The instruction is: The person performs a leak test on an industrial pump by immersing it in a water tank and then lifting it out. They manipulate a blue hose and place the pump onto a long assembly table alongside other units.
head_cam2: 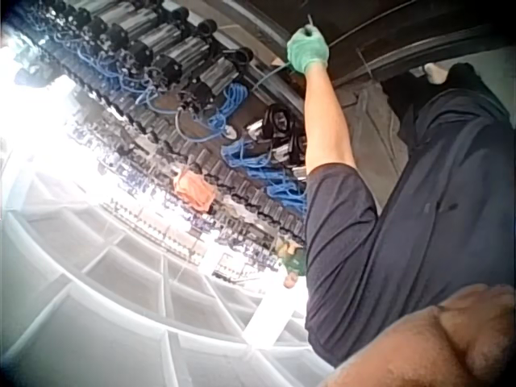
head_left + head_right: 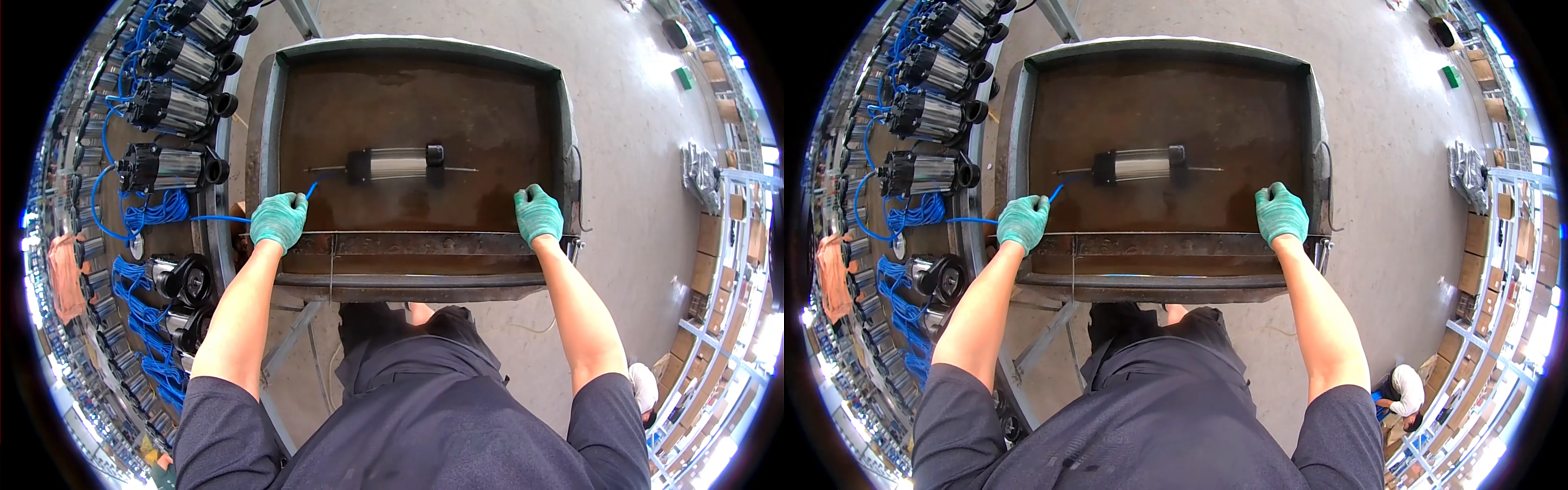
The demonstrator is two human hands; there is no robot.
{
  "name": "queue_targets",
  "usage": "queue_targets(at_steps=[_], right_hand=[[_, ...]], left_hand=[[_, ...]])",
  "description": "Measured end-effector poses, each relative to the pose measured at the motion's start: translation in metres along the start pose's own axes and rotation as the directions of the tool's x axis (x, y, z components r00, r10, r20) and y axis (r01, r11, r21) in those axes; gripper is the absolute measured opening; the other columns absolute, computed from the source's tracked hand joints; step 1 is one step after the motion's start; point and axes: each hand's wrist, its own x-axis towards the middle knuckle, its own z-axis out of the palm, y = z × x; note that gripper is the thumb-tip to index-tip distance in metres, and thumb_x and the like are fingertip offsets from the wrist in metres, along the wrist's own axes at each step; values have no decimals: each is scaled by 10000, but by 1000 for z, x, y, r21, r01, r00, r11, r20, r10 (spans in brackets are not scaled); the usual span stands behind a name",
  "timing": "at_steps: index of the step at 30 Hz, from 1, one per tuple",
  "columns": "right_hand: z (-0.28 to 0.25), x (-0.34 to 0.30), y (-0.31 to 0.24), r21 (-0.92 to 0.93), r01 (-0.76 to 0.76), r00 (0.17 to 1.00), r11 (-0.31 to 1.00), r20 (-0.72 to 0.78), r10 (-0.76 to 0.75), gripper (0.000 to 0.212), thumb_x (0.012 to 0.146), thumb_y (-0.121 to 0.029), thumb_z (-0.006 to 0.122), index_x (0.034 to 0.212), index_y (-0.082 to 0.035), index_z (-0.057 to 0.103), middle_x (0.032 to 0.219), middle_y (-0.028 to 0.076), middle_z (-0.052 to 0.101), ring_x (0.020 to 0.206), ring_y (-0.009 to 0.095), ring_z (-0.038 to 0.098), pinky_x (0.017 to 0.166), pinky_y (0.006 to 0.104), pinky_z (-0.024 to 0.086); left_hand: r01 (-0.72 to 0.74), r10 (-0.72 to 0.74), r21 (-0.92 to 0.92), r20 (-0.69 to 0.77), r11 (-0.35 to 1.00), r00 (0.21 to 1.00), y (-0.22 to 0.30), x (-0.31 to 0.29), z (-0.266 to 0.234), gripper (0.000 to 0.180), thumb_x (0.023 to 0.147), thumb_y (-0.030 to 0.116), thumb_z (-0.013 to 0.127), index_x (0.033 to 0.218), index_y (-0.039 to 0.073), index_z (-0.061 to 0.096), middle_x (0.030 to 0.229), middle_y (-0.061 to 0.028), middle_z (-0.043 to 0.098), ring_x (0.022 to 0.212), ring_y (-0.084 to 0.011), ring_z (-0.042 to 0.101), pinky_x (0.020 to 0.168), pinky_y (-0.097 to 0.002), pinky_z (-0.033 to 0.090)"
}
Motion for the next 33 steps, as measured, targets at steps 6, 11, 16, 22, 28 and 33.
queue_targets(at_steps=[6, 11, 16, 22, 28, 33], right_hand=[[-2, 0, -2, -2, -5, 1000, 1000, 14, 5, 361, 1021, -422, 554, 1063, -106, 722, 1036, 241, 754, 1005, 454, 716, 888, 551, 570], [-3, 0, -2, -2, -11, 1000, 1000, 16, 11, 363, 1024, -426, 554, 1068, -108, 722, 1043, 238, 755, 1007, 452, 717, 889, 549, 571], [-2, -1, -2, -9, -4, 1000, 1000, 7, 4, 363, 1026, -425, 552, 1068, -107, 722, 1045, 236, 757, 1002, 452, 719, 886, 546, 573], [-1, -1, 0, -4, 5, 1000, 1000, -2, -5, 360, 1024, -423, 560, 1062, -105, 723, 1040, 238, 756, 997, 455, 718, 881, 546, 575], [-1, -2, -1, 21, 3, 1000, 1000, -26, -2, 352, 1017, -424, 568, 1060, -110, 722, 1032, 238, 753, 998, 461, 713, 877, 551, 572], [2, -1, 1, 35, 8, 999, 999, -42, -6, 350, 1012, -429, 578, 1055, -112, 720, 1028, 235, 752, 1003, 465, 708, 881, 552, 564]], left_hand=[[-7, 7, 9, -13, 1000, 1000, -2, 0, 2, 414, 1051, 448, 524, 1039, 140, 800, 1041, -190, 755, 1000, -442, 703, 908, -534, 567], [10, -10, 8, 4, 1000, 1000, 0, 0, 1, 416, 1051, 450, 522, 1042, 141, 800, 1045, -190, 755, 1002, -440, 705, 914, -531, 567], [0, 0, 12, -2, 1000, 1000, -1, 1, 1, 412, 1051, 449, 523, 1044, 144, 800, 1041, -188, 757, 1001, -438, 706, 915, -529, 567], [1, -1, 5, -3, 1000, 1000, 1, -1, -1, 408, 1051, 444, 526, 1042, 143, 801, 1032, -191, 755, 1002, -441, 704, 909, -528, 566], [7, -7, -19, -13, 1000, 1000, 1, -1, 0, 412, 1050, 446, 525, 1036, 139, 801, 1016, -191, 755, 986, -442, 701, 894, -529, 565], [4, -5, -19, -6, 1000, 1000, 1, -2, -3, 416, 1050, 444, 522, 1008, 136, 799, 999, -190, 755, 965, -441, 701, 882, -531, 565]])
